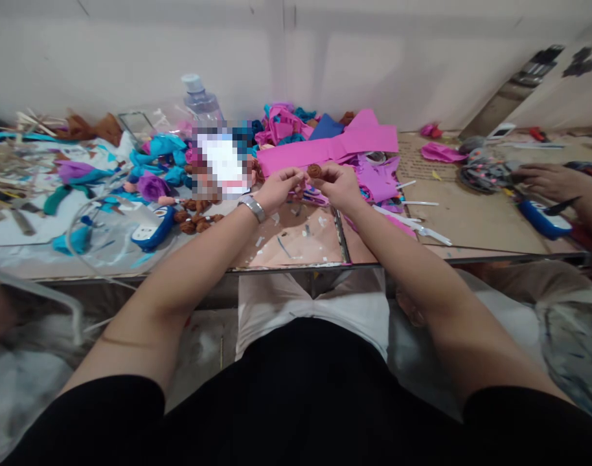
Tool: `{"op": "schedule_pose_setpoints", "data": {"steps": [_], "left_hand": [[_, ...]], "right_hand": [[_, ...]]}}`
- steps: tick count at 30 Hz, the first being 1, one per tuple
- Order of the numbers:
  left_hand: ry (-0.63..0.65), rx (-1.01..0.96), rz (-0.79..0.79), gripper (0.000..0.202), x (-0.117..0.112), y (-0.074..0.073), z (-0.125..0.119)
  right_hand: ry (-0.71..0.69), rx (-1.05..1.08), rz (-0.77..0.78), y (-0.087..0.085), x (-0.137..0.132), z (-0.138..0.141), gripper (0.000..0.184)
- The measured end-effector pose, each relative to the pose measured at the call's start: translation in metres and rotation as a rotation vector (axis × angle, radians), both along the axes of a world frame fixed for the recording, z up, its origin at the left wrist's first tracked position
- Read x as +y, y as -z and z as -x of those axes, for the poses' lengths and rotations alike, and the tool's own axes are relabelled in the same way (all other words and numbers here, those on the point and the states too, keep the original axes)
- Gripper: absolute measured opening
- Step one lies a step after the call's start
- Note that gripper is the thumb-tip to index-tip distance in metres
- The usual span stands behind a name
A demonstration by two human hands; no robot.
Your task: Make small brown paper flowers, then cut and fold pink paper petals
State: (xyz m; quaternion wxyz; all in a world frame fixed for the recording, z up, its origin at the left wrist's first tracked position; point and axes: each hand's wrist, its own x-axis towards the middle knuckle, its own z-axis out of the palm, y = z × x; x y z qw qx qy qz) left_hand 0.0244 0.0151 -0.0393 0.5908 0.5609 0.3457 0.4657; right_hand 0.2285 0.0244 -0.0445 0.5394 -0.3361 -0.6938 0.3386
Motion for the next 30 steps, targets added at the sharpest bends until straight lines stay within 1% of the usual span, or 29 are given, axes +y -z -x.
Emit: {"op": "schedule_pose_setpoints", "data": {"steps": [3, 4, 7, 10, 14, 18, 22, 26, 30], "left_hand": [[-0.061, 0.029, -0.154, 0.029, 0.006, 0.004, 0.002], [-0.071, 0.058, -0.207, 0.029, 0.007, 0.005, 0.003], [-0.085, 0.159, -0.359, 0.04, 0.009, 0.008, 0.007], [-0.09, 0.223, -0.447, 0.049, 0.008, 0.01, 0.009], [-0.109, 0.28, -0.433, 0.058, 0.006, 0.012, 0.009], [-0.126, 0.322, -0.421, 0.056, 0.004, 0.01, 0.007], [-0.123, 0.339, -0.458, 0.047, 0.001, 0.007, 0.005], [-0.143, 0.355, -0.47, 0.037, 0.002, 0.008, 0.005], [-0.171, 0.342, -0.494, 0.032, 0.006, 0.011, 0.005]], "right_hand": [[0.018, -0.038, -0.022, 0.005, 0.004, -0.002, 0.041], [0.026, -0.058, -0.035, 0.006, 0.005, -0.003, 0.04], [0.056, -0.121, -0.056, 0.008, 0.006, -0.004, 0.037], [0.098, -0.175, -0.053, 0.006, 0.004, -0.005, 0.035], [0.137, -0.224, -0.063, 0.001, -0.002, -0.003, 0.023], [0.15, -0.238, -0.062, -0.003, -0.007, -0.002, 0.013], [0.163, -0.257, -0.047, -0.006, -0.01, -0.001, 0.015], [0.161, -0.262, -0.026, -0.006, -0.011, 0.0, 0.02], [0.136, -0.28, -0.043, -0.006, -0.01, 0.0, 0.016]]}}
